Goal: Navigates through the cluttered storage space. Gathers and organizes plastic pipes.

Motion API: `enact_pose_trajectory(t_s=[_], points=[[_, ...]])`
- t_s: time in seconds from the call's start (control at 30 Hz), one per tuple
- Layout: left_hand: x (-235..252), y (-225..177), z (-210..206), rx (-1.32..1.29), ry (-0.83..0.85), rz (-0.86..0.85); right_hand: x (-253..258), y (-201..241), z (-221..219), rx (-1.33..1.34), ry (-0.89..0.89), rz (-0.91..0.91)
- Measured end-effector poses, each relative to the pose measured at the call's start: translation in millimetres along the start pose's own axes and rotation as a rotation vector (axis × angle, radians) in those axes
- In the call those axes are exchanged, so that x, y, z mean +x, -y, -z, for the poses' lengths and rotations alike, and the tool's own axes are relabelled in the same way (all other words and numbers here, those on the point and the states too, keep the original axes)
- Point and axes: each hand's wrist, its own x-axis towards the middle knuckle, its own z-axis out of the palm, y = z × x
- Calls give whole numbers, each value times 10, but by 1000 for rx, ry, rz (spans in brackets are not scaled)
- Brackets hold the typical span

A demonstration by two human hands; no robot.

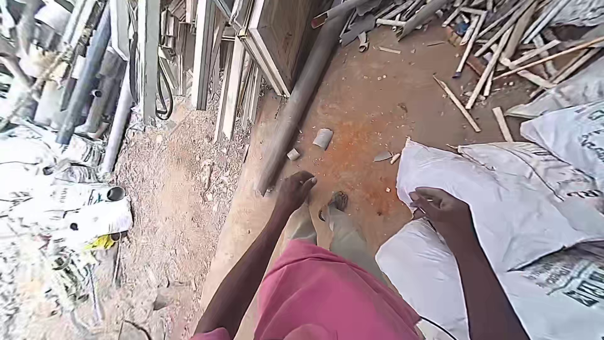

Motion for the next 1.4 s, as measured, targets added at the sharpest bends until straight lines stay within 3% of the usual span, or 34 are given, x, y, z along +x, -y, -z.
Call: enact_pose_trajectory(t_s=[0.1, 0.2, 0.27, 0.37, 0.53, 0.67, 0.8, 0.97, 1.17, 1.4], points=[[-167, 1188, -234, 115, 169, 369, -94, -956, -434, -212, 252, -298], [-603, 2152, -184, 200, 239, 721, -394, -1496, -767, -175, 303, -524], [-906, 2597, -53, 199, 245, 871, -543, -1604, -922, -120, 272, -646], [-1225, 3007, 162, 141, 246, 900, -665, -1416, -1172, -94, 184, -706], [-1312, 3399, 635, -31, 175, 754, -573, -652, -1888, -30, 98, -553], [-1454, 3539, 982, -116, 103, 725, -586, 39, -2411, -111, 224, -383], [-1696, 3729, 1079, -188, 31, 754, -539, 385, -2751, -191, 344, -302], [-2163, 4042, 862, -246, 11, 880, -336, 313, -3087, -195, 377, -381], [-2866, 4297, 508, -332, 25, 1033, -377, 0, -3164, -183, 349, -505], [-3154, 4734, 551, -428, 55, 1059, -591, -34, -3450, -321, 369, -475]])
